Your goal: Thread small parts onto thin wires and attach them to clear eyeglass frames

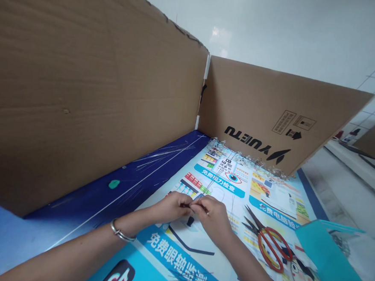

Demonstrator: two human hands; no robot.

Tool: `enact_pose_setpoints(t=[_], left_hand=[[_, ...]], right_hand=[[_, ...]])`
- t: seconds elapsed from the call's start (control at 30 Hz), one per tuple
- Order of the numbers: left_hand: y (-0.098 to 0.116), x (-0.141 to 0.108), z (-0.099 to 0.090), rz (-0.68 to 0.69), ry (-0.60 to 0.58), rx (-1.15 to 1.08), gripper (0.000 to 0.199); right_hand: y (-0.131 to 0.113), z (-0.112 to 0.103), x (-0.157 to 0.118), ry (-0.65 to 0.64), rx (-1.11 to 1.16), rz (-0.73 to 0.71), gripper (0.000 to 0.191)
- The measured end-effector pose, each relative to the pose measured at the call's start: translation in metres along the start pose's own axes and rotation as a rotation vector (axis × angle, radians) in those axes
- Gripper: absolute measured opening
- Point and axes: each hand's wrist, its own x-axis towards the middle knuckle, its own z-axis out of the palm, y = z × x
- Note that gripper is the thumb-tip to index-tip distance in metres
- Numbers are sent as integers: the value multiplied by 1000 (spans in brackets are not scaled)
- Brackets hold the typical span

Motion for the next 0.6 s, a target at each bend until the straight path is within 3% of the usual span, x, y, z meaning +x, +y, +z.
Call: enact_pose_setpoints(t=[0.23, 0.6], left_hand=[[3, 1, 1, 2, -78, -29, 19], [4, 2, 10, -20, -54, -28, 18]], right_hand=[[10, 7, 0, -14, -6, 15, 8], [10, 3, -3, -21, -62, 2, 7]])
